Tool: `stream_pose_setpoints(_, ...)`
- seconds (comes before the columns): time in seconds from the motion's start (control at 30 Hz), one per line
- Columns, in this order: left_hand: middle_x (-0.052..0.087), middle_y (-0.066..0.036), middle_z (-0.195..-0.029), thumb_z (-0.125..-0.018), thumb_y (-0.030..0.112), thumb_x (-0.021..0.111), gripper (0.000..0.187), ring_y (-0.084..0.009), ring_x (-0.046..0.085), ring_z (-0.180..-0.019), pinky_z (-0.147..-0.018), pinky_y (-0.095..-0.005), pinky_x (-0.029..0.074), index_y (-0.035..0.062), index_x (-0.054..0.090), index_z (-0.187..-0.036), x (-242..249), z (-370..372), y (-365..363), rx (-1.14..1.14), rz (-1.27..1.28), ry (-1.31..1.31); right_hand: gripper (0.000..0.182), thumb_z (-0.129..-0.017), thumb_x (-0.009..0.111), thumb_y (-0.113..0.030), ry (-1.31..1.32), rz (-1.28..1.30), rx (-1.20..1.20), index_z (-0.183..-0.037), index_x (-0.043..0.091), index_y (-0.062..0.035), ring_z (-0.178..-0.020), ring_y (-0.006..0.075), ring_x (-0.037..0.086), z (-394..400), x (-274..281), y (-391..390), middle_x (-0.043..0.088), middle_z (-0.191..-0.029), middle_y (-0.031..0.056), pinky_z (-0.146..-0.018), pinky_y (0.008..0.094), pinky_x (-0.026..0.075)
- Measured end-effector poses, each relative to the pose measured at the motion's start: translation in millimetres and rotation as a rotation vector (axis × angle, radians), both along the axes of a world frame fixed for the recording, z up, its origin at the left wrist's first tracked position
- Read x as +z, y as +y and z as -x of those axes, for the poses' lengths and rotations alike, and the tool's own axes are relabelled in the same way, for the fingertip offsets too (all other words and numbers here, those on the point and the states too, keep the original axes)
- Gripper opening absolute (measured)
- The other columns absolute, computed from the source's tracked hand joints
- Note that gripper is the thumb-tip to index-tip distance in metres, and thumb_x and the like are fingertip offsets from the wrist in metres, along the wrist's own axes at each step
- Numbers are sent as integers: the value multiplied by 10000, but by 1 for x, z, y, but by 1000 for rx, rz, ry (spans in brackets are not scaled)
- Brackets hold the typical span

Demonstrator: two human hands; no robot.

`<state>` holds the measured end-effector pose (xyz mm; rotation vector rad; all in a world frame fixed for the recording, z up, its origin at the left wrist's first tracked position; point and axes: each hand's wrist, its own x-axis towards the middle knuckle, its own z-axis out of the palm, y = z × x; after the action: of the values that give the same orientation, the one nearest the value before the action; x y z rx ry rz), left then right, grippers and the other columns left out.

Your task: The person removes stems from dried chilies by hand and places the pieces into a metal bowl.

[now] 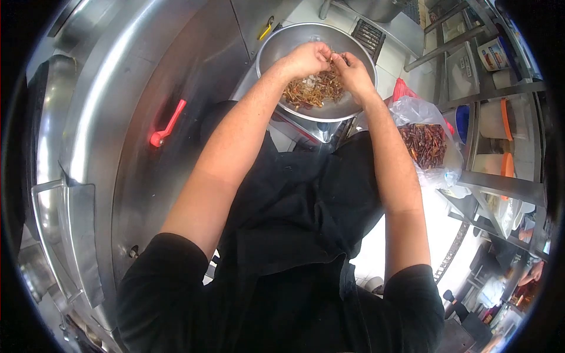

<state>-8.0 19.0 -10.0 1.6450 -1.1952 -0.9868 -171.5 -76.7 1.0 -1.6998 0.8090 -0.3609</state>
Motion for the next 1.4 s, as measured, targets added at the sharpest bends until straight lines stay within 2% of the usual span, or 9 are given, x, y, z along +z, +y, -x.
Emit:
stream_pose_setpoints(0.23, 749, -56, -944, -908, 75, 701, 345, -87, 610, -722, -663, -260, 487, 42, 580, -1230, 5, 2, 2, 22, 16, 39, 291, -1053, 610, -335, -44, -176, 32, -1084, 656, -49, -673, 60, 491, 3, 15, 7, 599, -805, -9, -588, 242, 398)
stream_pose_setpoints(0.37, 755, -58, -964, -904, 110, 729, 395, -87, 605, -717, -679, -259, 486, 50, 574, -1261, 6, 6, 4, 27, 34, -52, 282, -1054, 608, -322, -20, -75, 72, -1099, 652, -47, -656, 66, 494, 4, 13, 5, 597, -791, -19, -583, 245, 403)
stream_pose_setpoints(0.57, 767, -92, -1023, -870, 159, 765, 436, -157, 702, -891, -771, -329, 537, 62, 633, -1274, 19, 4, 9, -19, -75, -8, 249, -1056, 585, -295, -100, -89, -41, -1087, 648, -56, -596, 71, 492, 1, 9, 2, 624, -792, 4, -514, 257, 385)
stream_pose_setpoints(0.67, 767, -100, -1057, -818, 162, 776, 385, -228, 728, -971, -849, -382, 556, 107, 715, -1193, -6, -4, 11, -150, -170, -639, 208, -1055, 567, -275, -193, -164, -120, -1085, 606, -73, -549, 63, 457, -2, 0, -5, 629, -807, 11, -467, 247, 338)
stream_pose_setpoints(0.7, 764, -88, -1074, -775, 152, 771, 326, -271, 725, -1001, -896, -405, 560, 160, 768, -1100, -3, 1, 20, -160, -273, -677, 192, -1055, 562, -268, -239, -256, -112, -1086, 590, -80, -536, 60, 441, 0, 0, -10, 626, -810, 10, -456, 242, 321)
stream_pose_setpoints(0.93, 777, -76, -990, -753, 134, 763, 281, -262, 736, -969, -860, -397, 571, 186, 796, -1027, -3, 36, 20, -478, -363, -698, 140, -1055, 541, -195, -347, -532, -60, -1113, 573, -72, -489, 42, 345, 8, 10, -16, 633, -854, 20, -425, 218, 251)
stream_pose_setpoints(1.07, 774, -89, -977, -762, 135, 755, 218, -280, 735, -933, -828, -406, 571, 159, 786, -976, -15, 45, 18, -415, -363, -794, 158, -1048, 554, -164, -314, -562, -4, -1131, 603, -38, -494, 42, 340, 6, 8, -16, 645, -891, 29, -428, 209, 249)
stream_pose_setpoints(1.27, 765, -90, -936, -780, 147, 747, 179, -291, 734, -906, -813, -414, 569, 145, 781, -956, -13, 20, 10, -254, -133, -664, 148, -1045, 572, -178, -208, -399, 2, -1112, 628, -59, -533, 51, 411, 9, 8, -12, 636, -877, 13, -443, 234, 298)
stream_pose_setpoints(1.4, 765, -79, -927, -848, 200, 789, 179, -173, 710, -847, -775, -335, 551, 88, 763, -985, 4, -5, 5, 89, -55, -216, 195, -1052, 571, -238, -18, -103, -40, -1102, 629, -58, -559, 71, 458, 5, 5, -4, 618, -834, 3, -479, 251, 361)
